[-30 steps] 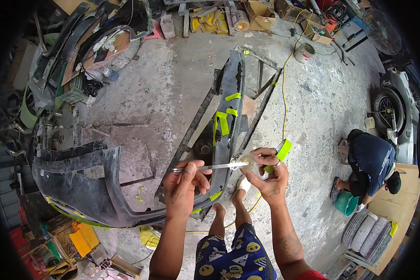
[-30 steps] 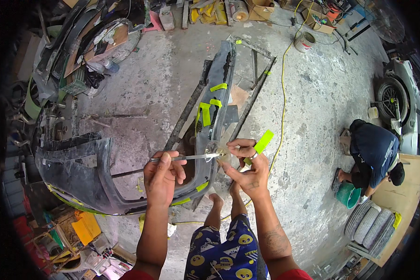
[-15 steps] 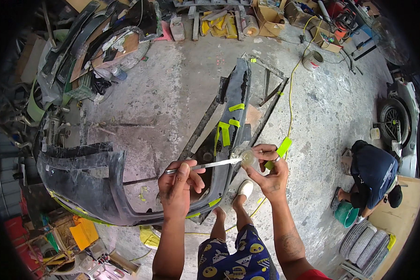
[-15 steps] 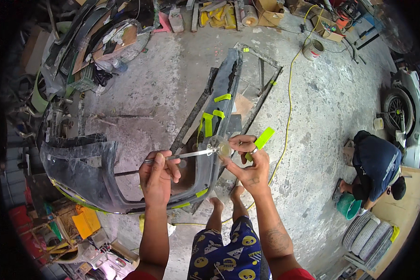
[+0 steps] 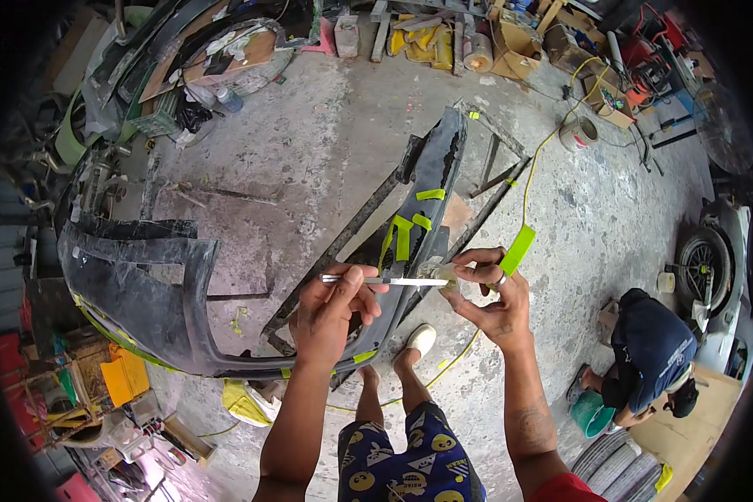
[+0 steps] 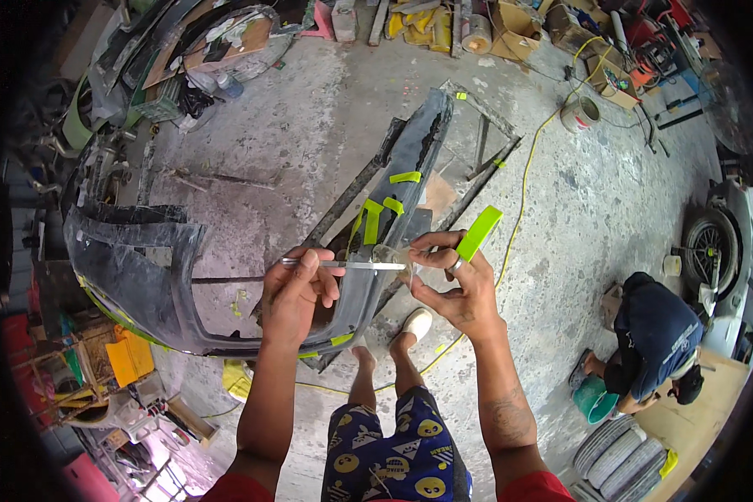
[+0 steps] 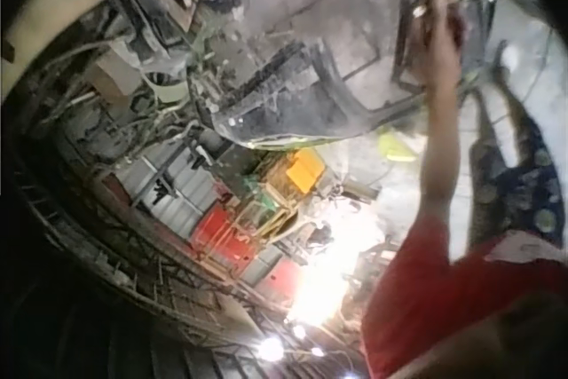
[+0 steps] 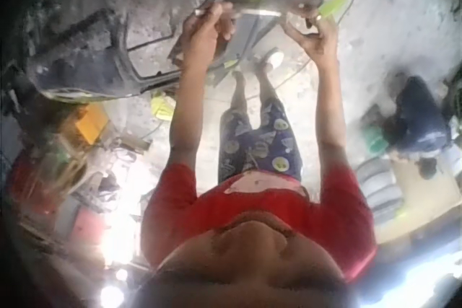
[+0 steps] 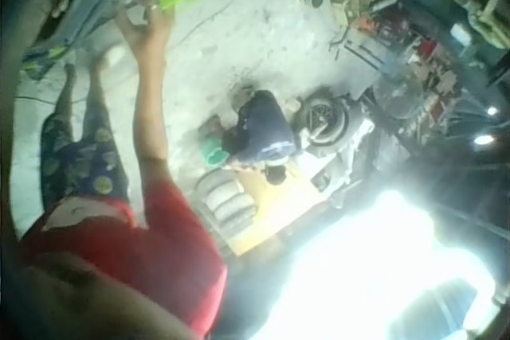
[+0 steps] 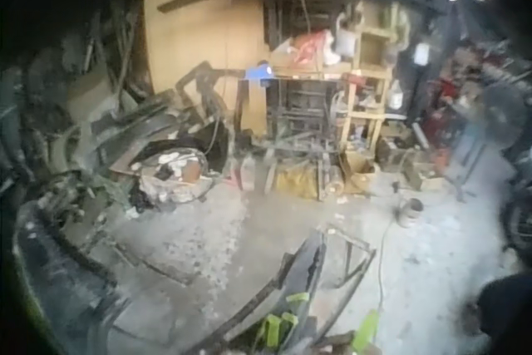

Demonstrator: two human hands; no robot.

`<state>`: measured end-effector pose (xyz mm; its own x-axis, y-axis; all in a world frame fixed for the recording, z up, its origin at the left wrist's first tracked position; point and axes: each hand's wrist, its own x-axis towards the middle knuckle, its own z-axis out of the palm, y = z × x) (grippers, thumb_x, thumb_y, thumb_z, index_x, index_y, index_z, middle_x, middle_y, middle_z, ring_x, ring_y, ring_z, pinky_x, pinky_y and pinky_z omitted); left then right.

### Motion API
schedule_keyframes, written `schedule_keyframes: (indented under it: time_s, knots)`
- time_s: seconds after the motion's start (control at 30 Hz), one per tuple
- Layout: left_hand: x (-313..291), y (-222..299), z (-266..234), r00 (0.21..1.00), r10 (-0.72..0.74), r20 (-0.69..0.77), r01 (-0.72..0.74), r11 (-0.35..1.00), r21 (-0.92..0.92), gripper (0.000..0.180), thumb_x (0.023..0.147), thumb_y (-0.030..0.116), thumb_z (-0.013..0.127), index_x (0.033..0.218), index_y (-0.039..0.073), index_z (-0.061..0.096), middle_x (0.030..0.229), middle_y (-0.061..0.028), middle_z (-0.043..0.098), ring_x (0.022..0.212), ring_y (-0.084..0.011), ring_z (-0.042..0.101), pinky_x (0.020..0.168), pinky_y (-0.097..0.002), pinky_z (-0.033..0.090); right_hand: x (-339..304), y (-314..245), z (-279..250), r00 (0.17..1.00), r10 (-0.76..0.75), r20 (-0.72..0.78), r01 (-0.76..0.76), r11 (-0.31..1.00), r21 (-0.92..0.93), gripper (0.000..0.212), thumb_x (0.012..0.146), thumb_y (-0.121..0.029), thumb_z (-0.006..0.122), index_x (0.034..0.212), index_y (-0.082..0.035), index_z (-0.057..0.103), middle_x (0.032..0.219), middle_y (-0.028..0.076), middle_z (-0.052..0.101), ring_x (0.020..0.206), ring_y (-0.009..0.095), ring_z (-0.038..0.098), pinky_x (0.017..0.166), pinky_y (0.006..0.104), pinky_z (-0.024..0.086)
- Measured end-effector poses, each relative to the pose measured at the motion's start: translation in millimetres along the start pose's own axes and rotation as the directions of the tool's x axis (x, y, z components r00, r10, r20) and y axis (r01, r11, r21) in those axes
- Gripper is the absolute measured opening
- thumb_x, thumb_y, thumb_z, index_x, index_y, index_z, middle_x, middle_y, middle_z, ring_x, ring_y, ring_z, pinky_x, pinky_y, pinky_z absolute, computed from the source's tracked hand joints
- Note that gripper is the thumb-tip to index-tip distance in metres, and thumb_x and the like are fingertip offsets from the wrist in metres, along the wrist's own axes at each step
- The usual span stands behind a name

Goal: The person applies bright green masking tape to a gray car bumper mounted on a stand. They repeatedly tear off pieces of tape and press them along the bumper's edges and contours, covering specific areas while another person works nearby.

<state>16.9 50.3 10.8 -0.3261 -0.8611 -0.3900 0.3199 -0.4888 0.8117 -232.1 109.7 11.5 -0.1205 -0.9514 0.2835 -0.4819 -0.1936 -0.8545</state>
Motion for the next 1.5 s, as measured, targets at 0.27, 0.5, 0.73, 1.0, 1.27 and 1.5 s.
schedule_keyframes:
  time_s: [0.27,0.5,0.73,1.0,1.27,1.5]
  knots:
    - [7.0,-14.4,-8.0,0.998,0.032,-0.046,-0.041,0.974,-0.222,0.030,0.104,0.025,0.060,0.115,-0.001,0.068,0.094,-0.0179,0.073,0.066,-0.0166,0.065,0.055,-0.0280,0.047,7.2,13.0,14.0,0.991,0.121,-0.057,-0.111,0.981,0.158,0.037,0.070,-0.004,0.089,0.102,-0.008,0.069,0.107,0.008,0.072,0.094,0.019,0.069,0.068,0.0286,0.052]
    - [9.4,-8.8,-17.7,0.990,0.065,-0.123,-0.092,0.968,-0.232,0.028,0.104,0.025,0.061,0.114,0.000,0.069,0.095,-0.0171,0.074,0.064,-0.0164,0.064,0.054,-0.0280,0.046,16.0,16.2,26.4,0.978,0.205,-0.031,-0.195,0.959,0.204,0.035,0.071,0.000,0.087,0.100,-0.006,0.069,0.110,0.004,0.069,0.078,0.006,0.054,0.061,0.0203,0.042]
    - [7.9,-7.1,-26.3,0.984,0.109,-0.139,-0.140,0.961,-0.237,0.027,0.104,0.024,0.060,0.115,0.001,0.069,0.095,-0.0174,0.074,0.064,-0.0167,0.064,0.054,-0.0279,0.045,18.8,20.1,31.3,0.969,0.248,-0.015,-0.243,0.960,0.138,0.037,0.071,0.000,0.085,0.105,-0.007,0.070,0.110,0.005,0.070,0.072,0.010,0.053,0.059,0.0241,0.043]
    - [9.0,-5.9,-35.9,0.965,0.156,-0.211,-0.195,0.965,-0.176,0.028,0.104,0.023,0.060,0.117,-0.001,0.067,0.098,-0.0186,0.074,0.064,-0.0167,0.063,0.055,-0.0278,0.047,17.1,30.5,35.3,0.949,0.311,-0.057,-0.297,0.938,0.178,0.037,0.071,0.000,0.085,0.104,-0.007,0.070,0.107,0.004,0.069,0.073,0.008,0.051,0.057,0.0224,0.041]
    - [15.3,-19.2,-27.9,0.930,0.203,-0.305,-0.176,0.978,0.116,0.029,0.105,0.026,0.060,0.118,0.001,0.065,0.098,-0.0158,0.073,0.065,-0.0140,0.064,0.055,-0.0258,0.047,7.4,27.9,25.0,0.910,0.386,-0.149,-0.359,0.916,0.181,0.033,0.072,-0.001,0.087,0.099,-0.006,0.069,0.106,0.003,0.069,0.077,0.007,0.052,0.063,0.0218,0.043]
    - [19.9,-24.7,-23.0,0.910,0.240,-0.337,-0.167,0.958,0.232,0.030,0.105,0.025,0.059,0.119,-0.001,0.063,0.098,-0.0153,0.072,0.067,-0.0125,0.065,0.055,-0.0231,0.048,-17.0,32.8,15.1,0.876,0.458,-0.152,-0.414,0.875,0.253,0.036,0.071,0.000,0.087,0.100,-0.008,0.068,0.110,0.002,0.067,0.076,0.006,0.050,0.062,0.0195,0.041]
